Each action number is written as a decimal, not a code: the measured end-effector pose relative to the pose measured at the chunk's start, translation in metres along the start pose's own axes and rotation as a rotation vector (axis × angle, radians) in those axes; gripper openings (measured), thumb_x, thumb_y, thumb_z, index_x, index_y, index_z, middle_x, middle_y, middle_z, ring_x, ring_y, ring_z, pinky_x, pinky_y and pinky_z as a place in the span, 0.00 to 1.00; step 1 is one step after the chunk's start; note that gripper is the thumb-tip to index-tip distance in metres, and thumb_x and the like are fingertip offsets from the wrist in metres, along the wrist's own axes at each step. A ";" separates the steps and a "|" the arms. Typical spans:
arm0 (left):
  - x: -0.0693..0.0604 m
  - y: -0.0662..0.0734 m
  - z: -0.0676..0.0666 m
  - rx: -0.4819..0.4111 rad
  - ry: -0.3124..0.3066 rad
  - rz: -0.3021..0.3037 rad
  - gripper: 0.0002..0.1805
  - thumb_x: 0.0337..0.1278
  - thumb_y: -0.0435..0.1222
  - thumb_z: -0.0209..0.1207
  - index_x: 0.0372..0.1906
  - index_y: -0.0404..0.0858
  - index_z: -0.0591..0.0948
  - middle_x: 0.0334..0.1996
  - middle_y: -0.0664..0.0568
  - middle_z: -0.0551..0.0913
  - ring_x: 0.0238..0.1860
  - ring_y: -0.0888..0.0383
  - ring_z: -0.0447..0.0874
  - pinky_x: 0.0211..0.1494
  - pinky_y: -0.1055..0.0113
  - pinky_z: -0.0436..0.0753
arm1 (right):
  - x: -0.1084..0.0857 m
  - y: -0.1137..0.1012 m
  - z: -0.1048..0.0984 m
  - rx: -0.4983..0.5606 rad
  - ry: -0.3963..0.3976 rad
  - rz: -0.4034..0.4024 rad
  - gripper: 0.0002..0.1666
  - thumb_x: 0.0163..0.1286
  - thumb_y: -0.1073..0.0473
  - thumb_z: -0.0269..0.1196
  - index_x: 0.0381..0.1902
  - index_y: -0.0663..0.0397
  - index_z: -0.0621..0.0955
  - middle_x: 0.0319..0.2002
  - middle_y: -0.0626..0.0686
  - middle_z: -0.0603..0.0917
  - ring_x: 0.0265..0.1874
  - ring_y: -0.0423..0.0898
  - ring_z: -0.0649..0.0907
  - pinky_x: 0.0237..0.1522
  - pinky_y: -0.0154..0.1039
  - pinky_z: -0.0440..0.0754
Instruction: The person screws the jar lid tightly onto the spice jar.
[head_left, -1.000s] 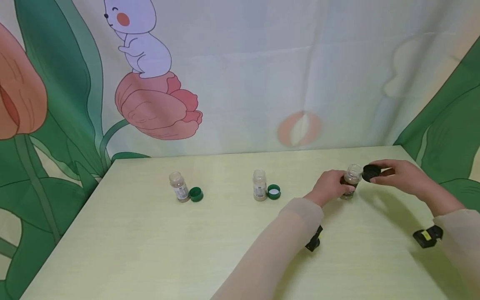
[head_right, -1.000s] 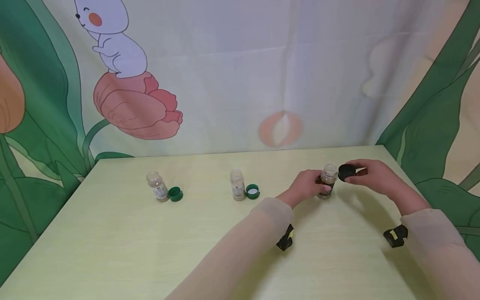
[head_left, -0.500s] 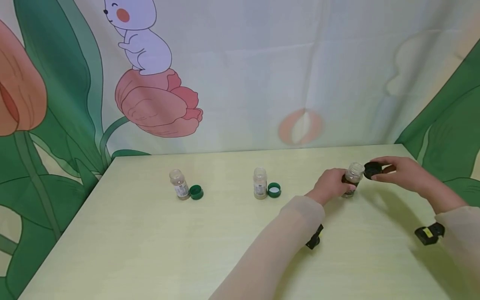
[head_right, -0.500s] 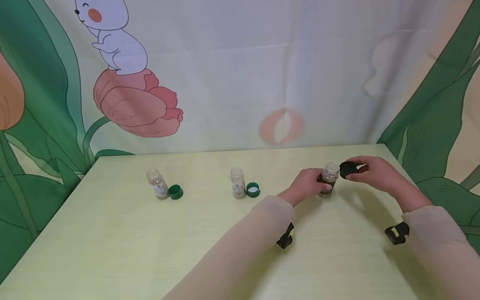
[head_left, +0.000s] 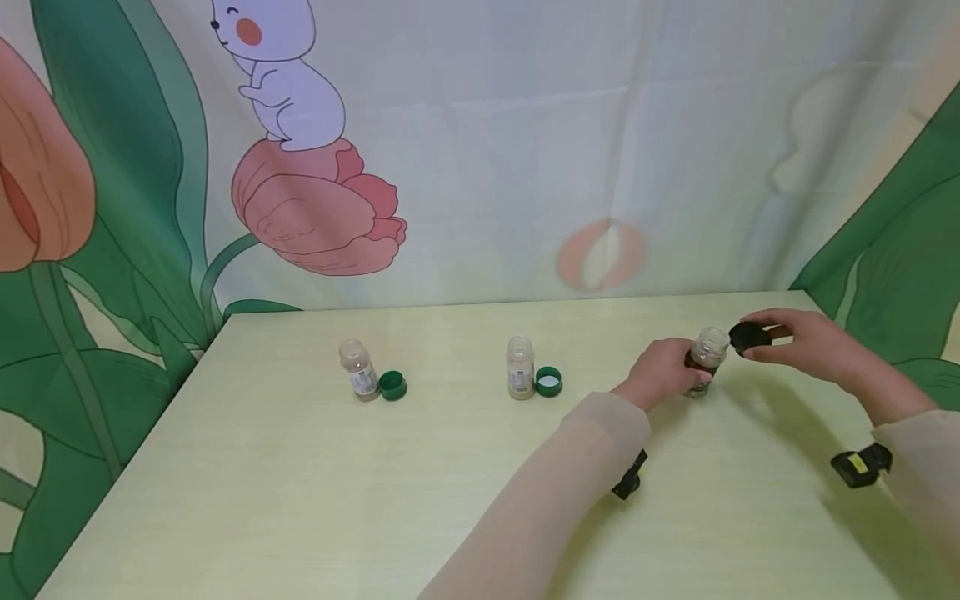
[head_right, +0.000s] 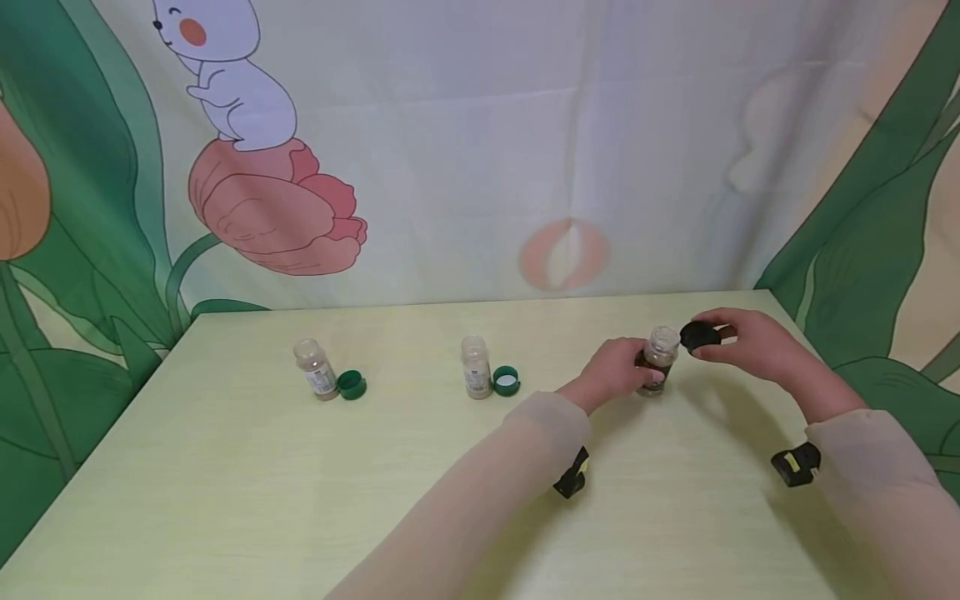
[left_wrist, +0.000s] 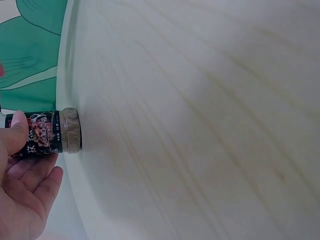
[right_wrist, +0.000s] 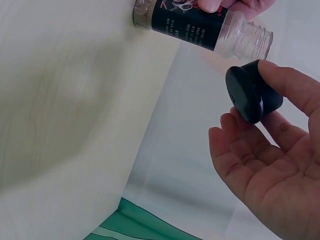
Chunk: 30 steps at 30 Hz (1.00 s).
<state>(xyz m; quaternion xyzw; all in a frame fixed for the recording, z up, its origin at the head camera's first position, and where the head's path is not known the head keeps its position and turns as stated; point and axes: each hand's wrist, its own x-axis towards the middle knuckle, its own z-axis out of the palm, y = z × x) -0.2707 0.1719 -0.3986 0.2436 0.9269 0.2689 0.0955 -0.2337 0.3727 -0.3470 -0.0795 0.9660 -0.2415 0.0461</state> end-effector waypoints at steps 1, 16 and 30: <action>0.000 0.000 0.000 0.000 0.002 0.002 0.17 0.66 0.47 0.66 0.55 0.45 0.85 0.47 0.59 0.89 0.40 0.67 0.81 0.41 0.78 0.73 | 0.000 0.000 0.000 0.001 0.001 -0.003 0.33 0.73 0.58 0.64 0.68 0.73 0.69 0.61 0.78 0.75 0.59 0.75 0.77 0.46 0.53 0.82; 0.001 -0.001 0.002 0.000 0.012 0.016 0.16 0.66 0.46 0.66 0.53 0.44 0.85 0.45 0.58 0.89 0.38 0.66 0.79 0.40 0.77 0.72 | -0.001 -0.006 -0.003 -0.002 0.015 -0.021 0.33 0.72 0.57 0.65 0.68 0.70 0.70 0.60 0.75 0.77 0.60 0.75 0.76 0.49 0.59 0.80; 0.003 -0.002 0.003 0.013 0.016 0.022 0.16 0.66 0.47 0.66 0.52 0.44 0.85 0.44 0.59 0.89 0.38 0.66 0.80 0.39 0.77 0.72 | 0.002 -0.011 -0.005 -0.007 0.034 -0.051 0.33 0.71 0.58 0.67 0.67 0.70 0.72 0.58 0.73 0.80 0.59 0.73 0.78 0.47 0.51 0.80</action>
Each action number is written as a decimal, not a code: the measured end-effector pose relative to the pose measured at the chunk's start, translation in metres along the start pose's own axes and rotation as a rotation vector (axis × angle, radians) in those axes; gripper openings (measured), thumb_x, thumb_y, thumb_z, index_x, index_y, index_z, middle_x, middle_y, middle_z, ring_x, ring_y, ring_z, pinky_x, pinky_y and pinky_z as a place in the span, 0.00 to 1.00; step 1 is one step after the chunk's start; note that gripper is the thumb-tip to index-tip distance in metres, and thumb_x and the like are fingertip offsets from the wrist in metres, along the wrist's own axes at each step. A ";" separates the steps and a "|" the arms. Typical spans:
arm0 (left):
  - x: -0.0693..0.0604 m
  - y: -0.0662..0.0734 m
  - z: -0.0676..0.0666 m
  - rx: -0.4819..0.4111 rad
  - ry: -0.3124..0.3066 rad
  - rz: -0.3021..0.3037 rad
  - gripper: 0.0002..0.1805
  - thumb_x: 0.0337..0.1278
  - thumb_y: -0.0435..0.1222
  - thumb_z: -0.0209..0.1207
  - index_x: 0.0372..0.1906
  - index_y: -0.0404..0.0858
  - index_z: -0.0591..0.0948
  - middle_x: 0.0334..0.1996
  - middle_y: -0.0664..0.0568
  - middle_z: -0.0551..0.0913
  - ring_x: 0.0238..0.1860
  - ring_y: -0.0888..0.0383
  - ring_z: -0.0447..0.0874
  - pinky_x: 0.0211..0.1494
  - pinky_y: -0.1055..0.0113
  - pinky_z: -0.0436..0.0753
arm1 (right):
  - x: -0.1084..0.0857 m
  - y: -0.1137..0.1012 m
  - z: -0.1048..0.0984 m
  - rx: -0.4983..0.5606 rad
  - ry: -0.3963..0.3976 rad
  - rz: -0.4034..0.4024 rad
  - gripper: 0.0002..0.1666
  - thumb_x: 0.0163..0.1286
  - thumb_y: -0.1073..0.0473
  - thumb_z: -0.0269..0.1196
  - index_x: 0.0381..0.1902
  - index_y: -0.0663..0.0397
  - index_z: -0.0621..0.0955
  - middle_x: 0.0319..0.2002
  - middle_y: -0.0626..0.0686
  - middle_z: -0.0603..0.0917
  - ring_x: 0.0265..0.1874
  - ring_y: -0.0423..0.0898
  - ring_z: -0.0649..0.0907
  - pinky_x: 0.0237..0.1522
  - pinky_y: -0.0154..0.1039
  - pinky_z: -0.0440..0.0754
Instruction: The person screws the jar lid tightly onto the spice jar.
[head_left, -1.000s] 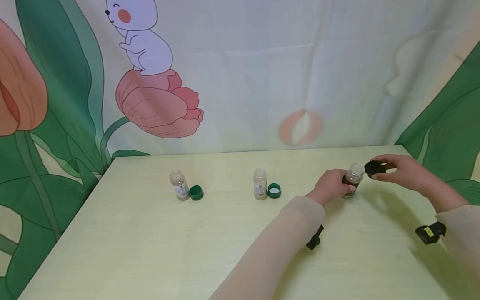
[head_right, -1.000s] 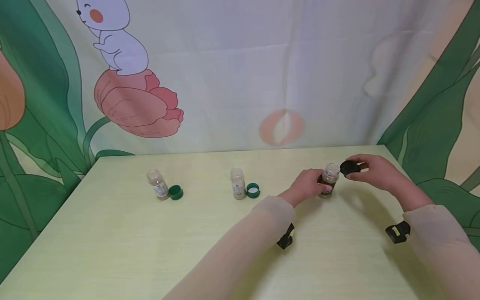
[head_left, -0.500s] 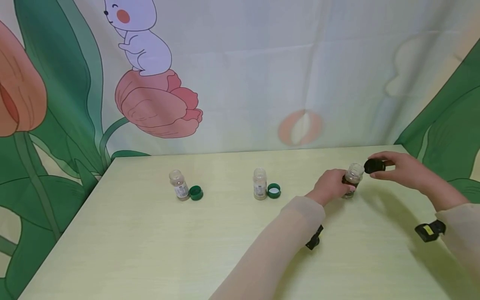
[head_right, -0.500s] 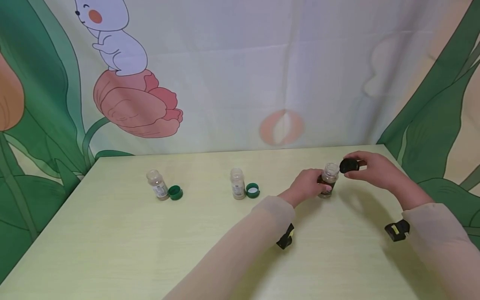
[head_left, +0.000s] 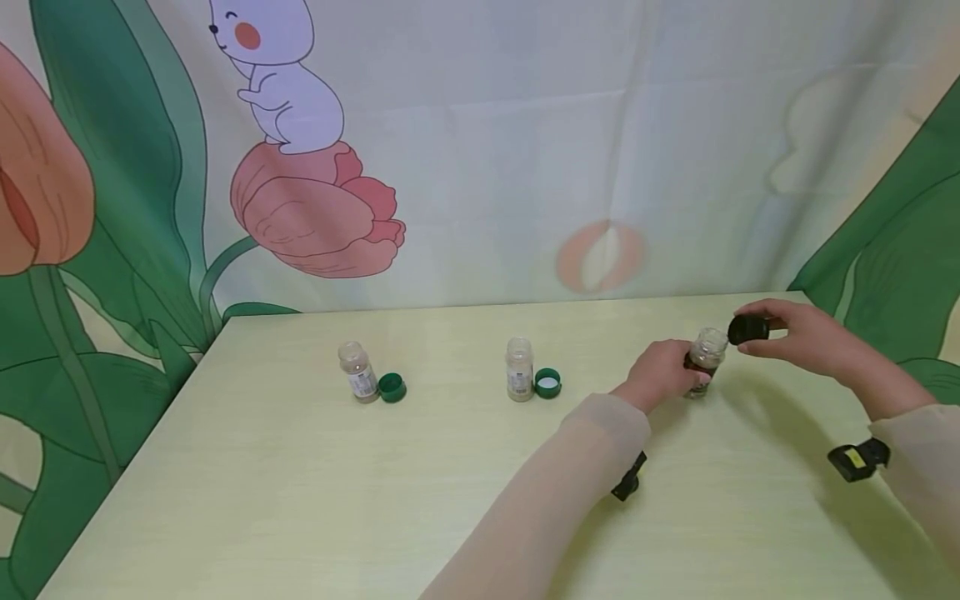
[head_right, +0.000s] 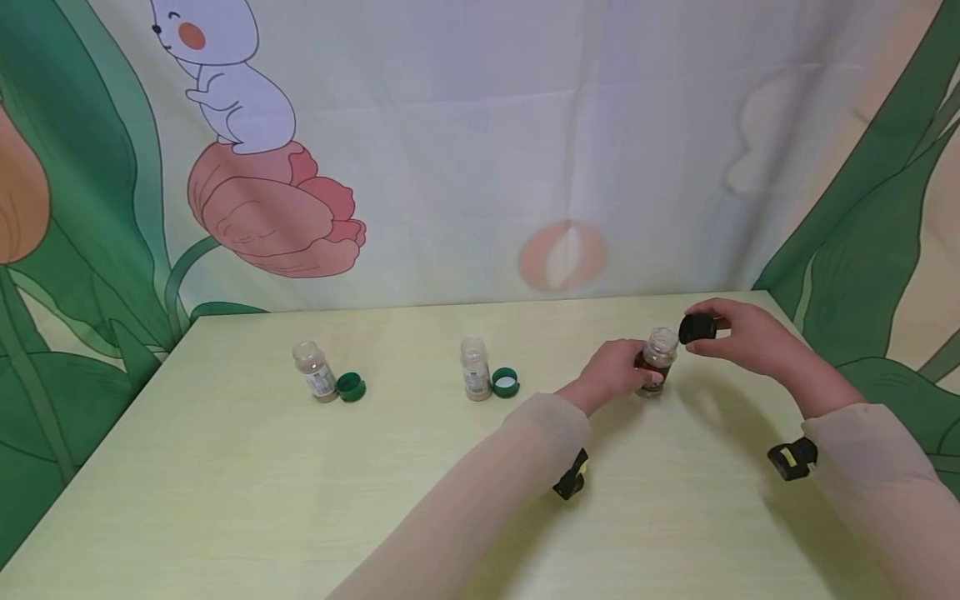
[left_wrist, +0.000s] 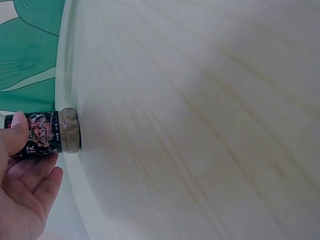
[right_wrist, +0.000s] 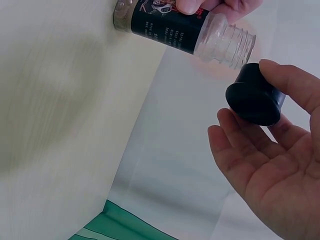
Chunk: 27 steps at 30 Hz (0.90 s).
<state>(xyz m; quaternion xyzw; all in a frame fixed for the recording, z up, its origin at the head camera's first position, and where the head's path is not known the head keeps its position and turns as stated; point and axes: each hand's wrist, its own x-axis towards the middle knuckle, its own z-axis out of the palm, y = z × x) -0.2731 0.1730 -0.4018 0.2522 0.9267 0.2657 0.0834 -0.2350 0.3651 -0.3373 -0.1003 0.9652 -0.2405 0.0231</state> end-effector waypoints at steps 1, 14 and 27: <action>0.000 0.000 0.000 -0.001 -0.001 -0.001 0.16 0.66 0.47 0.66 0.52 0.44 0.85 0.44 0.58 0.89 0.38 0.66 0.80 0.39 0.77 0.72 | 0.000 0.000 0.000 -0.001 0.000 -0.002 0.32 0.70 0.59 0.67 0.67 0.70 0.72 0.58 0.73 0.80 0.59 0.73 0.79 0.47 0.51 0.80; -0.001 0.001 -0.001 0.014 -0.003 -0.010 0.16 0.66 0.47 0.66 0.52 0.45 0.85 0.44 0.59 0.89 0.38 0.66 0.79 0.39 0.76 0.72 | 0.002 -0.003 -0.001 0.008 -0.012 -0.025 0.32 0.71 0.61 0.66 0.67 0.72 0.71 0.60 0.76 0.77 0.58 0.74 0.78 0.45 0.49 0.82; 0.000 0.002 0.000 0.024 -0.006 -0.018 0.16 0.65 0.47 0.66 0.53 0.46 0.85 0.45 0.60 0.89 0.38 0.66 0.79 0.39 0.76 0.72 | 0.006 -0.010 0.001 -0.005 0.000 -0.032 0.30 0.70 0.61 0.68 0.64 0.71 0.73 0.56 0.74 0.80 0.56 0.72 0.81 0.43 0.48 0.82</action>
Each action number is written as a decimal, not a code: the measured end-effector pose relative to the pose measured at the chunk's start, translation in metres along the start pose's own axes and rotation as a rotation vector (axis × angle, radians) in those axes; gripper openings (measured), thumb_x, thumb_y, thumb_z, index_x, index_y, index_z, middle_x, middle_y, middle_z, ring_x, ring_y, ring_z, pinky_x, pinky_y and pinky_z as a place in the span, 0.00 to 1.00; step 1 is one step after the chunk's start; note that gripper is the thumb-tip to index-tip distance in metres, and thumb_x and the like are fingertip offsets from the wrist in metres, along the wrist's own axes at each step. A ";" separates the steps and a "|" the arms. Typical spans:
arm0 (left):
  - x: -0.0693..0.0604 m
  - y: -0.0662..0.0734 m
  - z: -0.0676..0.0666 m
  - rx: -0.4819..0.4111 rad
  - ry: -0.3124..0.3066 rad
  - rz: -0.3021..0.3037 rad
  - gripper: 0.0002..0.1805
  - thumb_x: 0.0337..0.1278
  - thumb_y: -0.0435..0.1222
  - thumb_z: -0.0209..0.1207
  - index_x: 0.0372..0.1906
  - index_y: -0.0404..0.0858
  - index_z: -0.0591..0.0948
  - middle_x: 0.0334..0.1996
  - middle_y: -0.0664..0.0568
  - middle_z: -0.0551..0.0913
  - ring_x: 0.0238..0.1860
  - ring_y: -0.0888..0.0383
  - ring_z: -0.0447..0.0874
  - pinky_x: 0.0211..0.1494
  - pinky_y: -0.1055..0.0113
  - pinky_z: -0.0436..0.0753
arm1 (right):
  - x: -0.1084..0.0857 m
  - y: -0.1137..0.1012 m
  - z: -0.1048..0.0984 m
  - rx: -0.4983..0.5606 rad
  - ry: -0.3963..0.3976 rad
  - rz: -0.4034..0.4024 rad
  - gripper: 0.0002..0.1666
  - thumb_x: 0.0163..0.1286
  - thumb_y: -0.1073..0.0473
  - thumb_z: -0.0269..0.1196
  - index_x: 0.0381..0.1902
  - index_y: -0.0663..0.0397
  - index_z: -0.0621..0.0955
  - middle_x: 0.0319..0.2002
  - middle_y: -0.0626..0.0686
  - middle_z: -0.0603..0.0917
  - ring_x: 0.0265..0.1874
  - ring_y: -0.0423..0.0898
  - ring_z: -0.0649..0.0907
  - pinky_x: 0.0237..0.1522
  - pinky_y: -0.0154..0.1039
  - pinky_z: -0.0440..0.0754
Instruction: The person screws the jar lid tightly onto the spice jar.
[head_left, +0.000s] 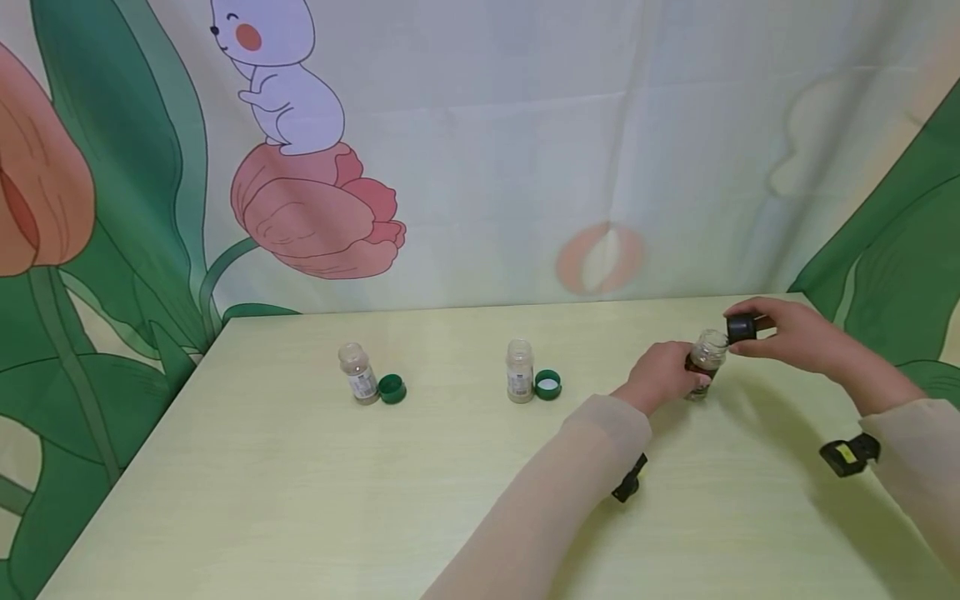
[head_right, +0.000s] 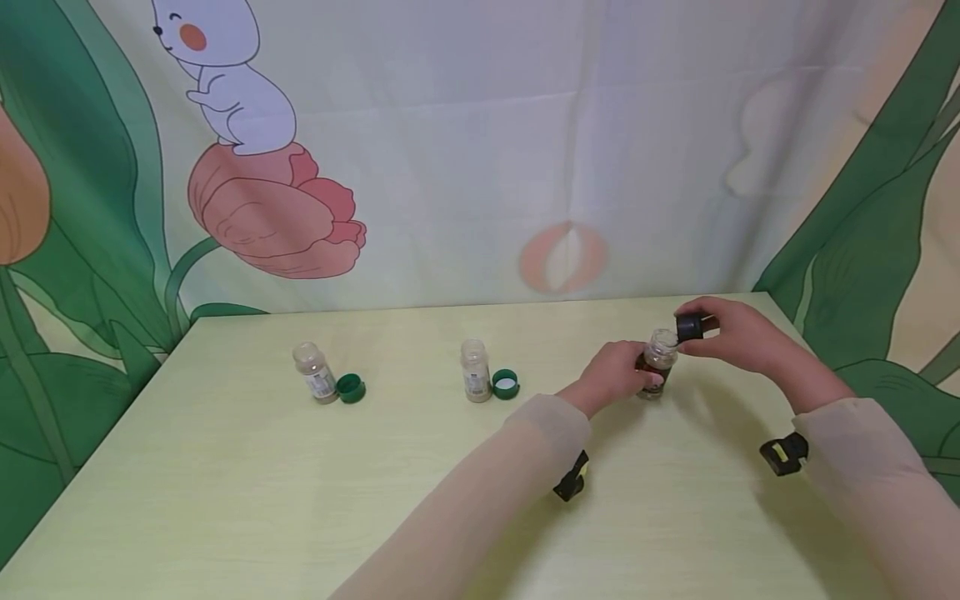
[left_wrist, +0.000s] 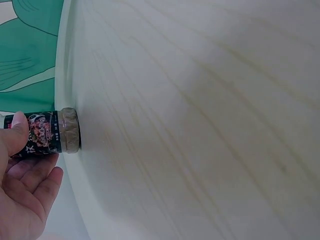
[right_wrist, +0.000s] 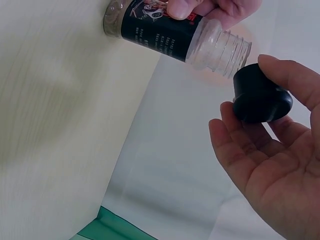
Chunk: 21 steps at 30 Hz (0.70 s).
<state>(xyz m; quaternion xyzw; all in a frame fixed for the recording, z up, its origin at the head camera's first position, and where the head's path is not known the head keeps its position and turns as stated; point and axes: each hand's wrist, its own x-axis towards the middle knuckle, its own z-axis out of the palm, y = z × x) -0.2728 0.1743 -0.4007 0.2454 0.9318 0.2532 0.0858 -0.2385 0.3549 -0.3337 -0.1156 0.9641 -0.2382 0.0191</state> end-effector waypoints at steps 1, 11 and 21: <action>0.000 0.000 0.000 0.001 0.001 0.000 0.16 0.65 0.47 0.66 0.53 0.46 0.85 0.45 0.60 0.89 0.38 0.67 0.79 0.39 0.76 0.72 | 0.001 0.000 0.000 0.002 0.003 -0.001 0.30 0.70 0.61 0.68 0.64 0.71 0.73 0.55 0.73 0.81 0.55 0.72 0.81 0.43 0.48 0.82; 0.002 -0.001 0.001 0.003 -0.005 -0.015 0.15 0.65 0.48 0.66 0.52 0.47 0.85 0.43 0.61 0.88 0.36 0.66 0.78 0.38 0.76 0.72 | 0.007 0.000 0.006 0.061 0.002 -0.007 0.28 0.68 0.60 0.69 0.61 0.68 0.75 0.54 0.70 0.81 0.53 0.67 0.82 0.40 0.39 0.81; 0.002 -0.003 0.001 0.008 0.003 0.003 0.13 0.66 0.48 0.66 0.49 0.47 0.85 0.41 0.61 0.88 0.36 0.67 0.77 0.37 0.77 0.70 | 0.012 0.000 0.013 0.115 -0.031 0.016 0.34 0.69 0.62 0.67 0.68 0.70 0.69 0.57 0.73 0.78 0.53 0.63 0.80 0.40 0.38 0.80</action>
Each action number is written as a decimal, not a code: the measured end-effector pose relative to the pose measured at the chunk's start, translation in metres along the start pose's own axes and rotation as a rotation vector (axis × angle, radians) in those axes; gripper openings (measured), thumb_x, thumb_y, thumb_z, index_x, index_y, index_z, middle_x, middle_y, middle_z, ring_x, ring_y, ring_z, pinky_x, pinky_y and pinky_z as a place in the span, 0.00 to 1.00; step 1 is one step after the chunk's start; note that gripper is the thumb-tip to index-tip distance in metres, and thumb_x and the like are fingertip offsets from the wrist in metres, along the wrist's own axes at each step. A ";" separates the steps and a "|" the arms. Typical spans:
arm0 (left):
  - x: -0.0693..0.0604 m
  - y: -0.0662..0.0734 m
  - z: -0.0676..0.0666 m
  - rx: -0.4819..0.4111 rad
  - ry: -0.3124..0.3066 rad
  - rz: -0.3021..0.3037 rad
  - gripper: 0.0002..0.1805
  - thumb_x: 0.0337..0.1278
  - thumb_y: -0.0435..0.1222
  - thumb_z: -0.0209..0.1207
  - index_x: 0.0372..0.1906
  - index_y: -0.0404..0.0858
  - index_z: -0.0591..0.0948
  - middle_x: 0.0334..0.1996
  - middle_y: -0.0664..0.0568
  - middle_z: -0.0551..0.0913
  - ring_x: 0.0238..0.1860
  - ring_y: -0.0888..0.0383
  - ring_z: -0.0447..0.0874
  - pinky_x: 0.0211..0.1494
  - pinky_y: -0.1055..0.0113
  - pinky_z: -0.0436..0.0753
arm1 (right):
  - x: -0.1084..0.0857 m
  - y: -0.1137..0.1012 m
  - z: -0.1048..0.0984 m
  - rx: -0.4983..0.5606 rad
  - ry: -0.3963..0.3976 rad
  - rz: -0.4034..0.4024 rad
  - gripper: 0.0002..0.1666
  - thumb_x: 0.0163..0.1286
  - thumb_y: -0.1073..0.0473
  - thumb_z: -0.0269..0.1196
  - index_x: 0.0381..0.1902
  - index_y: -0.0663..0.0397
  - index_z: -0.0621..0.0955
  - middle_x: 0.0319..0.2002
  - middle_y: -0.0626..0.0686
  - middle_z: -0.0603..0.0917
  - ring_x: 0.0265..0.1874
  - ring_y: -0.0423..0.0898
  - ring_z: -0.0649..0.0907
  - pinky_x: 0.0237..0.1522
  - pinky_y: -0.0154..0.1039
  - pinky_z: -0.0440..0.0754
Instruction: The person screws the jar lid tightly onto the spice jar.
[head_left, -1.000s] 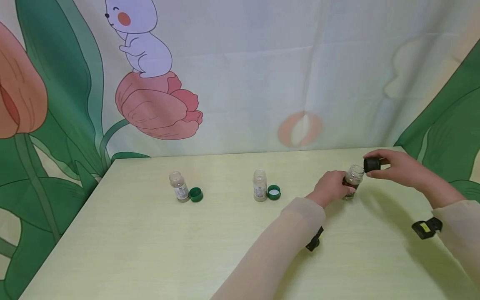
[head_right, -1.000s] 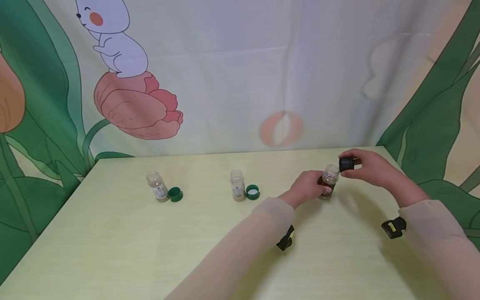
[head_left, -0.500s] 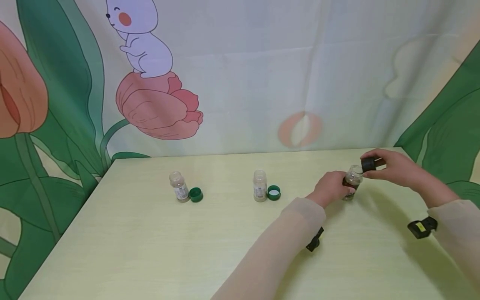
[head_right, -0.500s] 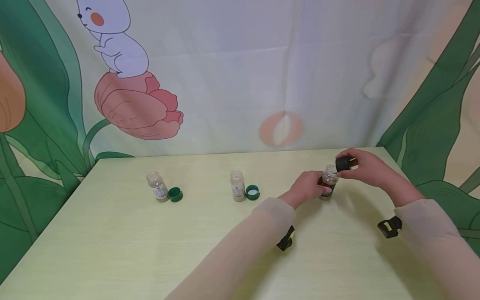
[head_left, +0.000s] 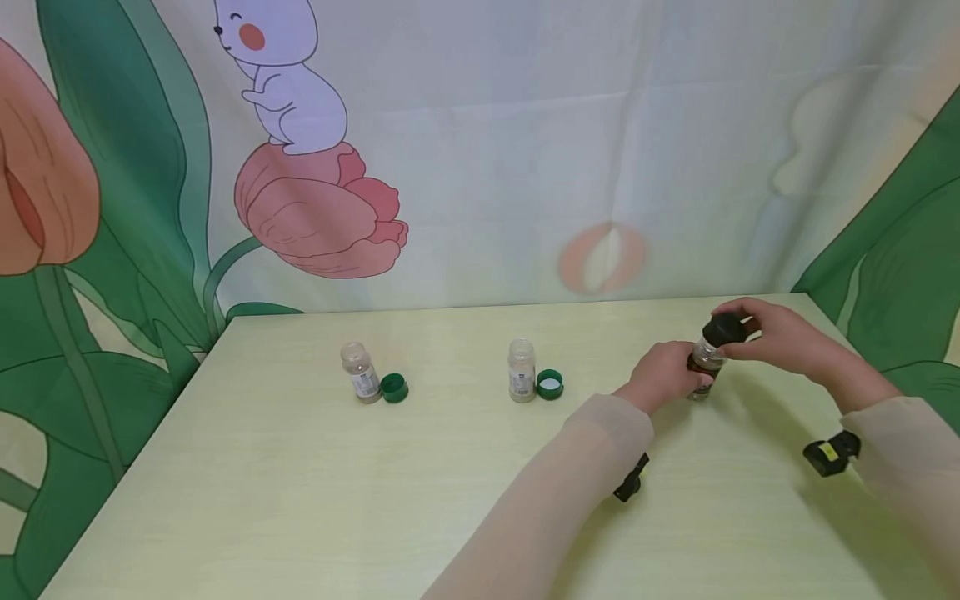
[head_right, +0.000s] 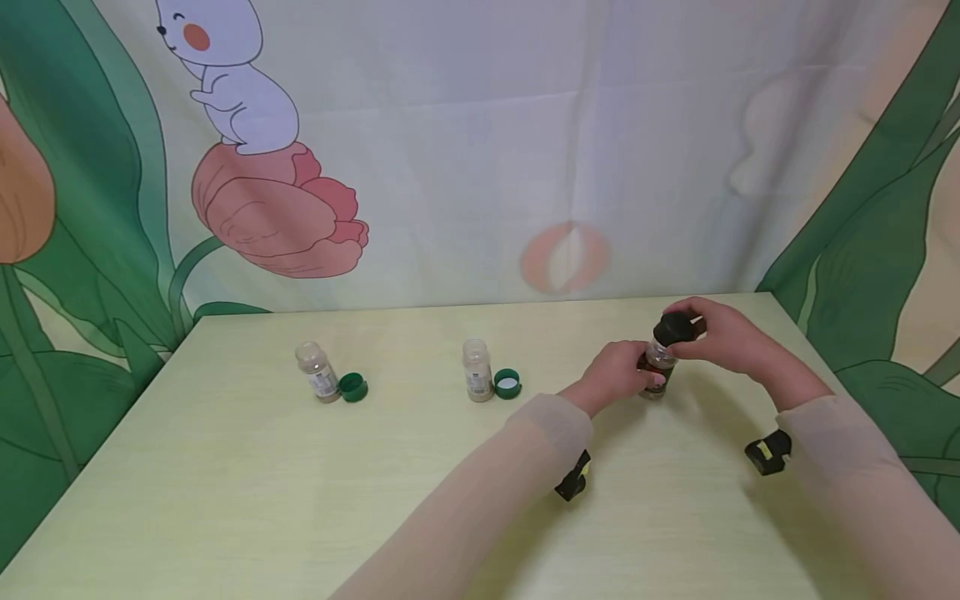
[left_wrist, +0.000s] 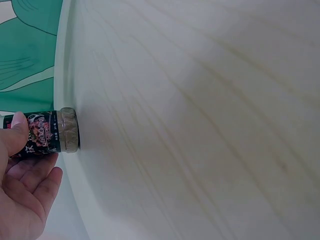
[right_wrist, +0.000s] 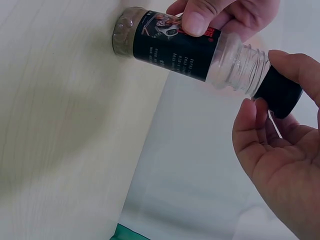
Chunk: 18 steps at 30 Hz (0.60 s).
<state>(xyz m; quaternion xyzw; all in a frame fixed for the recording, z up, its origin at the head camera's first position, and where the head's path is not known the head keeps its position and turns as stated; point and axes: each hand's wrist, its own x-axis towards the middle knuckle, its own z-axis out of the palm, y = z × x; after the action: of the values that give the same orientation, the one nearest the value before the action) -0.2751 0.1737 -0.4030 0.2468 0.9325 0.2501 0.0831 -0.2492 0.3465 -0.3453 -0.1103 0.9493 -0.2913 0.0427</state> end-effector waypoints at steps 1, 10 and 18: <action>0.000 0.000 0.000 0.001 0.001 0.003 0.13 0.66 0.48 0.66 0.49 0.46 0.85 0.41 0.61 0.88 0.36 0.67 0.77 0.37 0.77 0.70 | 0.000 0.000 0.000 0.007 -0.006 -0.001 0.35 0.69 0.62 0.67 0.69 0.70 0.68 0.57 0.73 0.78 0.53 0.63 0.80 0.41 0.39 0.80; 0.000 -0.001 0.001 -0.002 0.003 0.000 0.13 0.66 0.47 0.66 0.48 0.46 0.85 0.40 0.60 0.88 0.35 0.66 0.77 0.37 0.76 0.71 | 0.002 0.006 0.000 0.029 -0.037 -0.009 0.36 0.68 0.63 0.68 0.71 0.66 0.70 0.54 0.67 0.83 0.44 0.37 0.79 0.39 0.34 0.79; 0.000 0.000 -0.001 0.001 0.014 0.017 0.13 0.65 0.47 0.67 0.47 0.45 0.85 0.40 0.59 0.89 0.36 0.66 0.78 0.37 0.76 0.72 | 0.003 0.011 0.000 0.056 -0.043 -0.012 0.33 0.68 0.64 0.68 0.69 0.66 0.73 0.51 0.61 0.84 0.38 0.27 0.77 0.41 0.32 0.80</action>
<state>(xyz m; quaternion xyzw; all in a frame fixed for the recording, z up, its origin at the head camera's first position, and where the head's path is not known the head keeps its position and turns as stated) -0.2751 0.1732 -0.4027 0.2527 0.9311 0.2522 0.0744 -0.2540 0.3549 -0.3511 -0.1212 0.9390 -0.3155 0.0644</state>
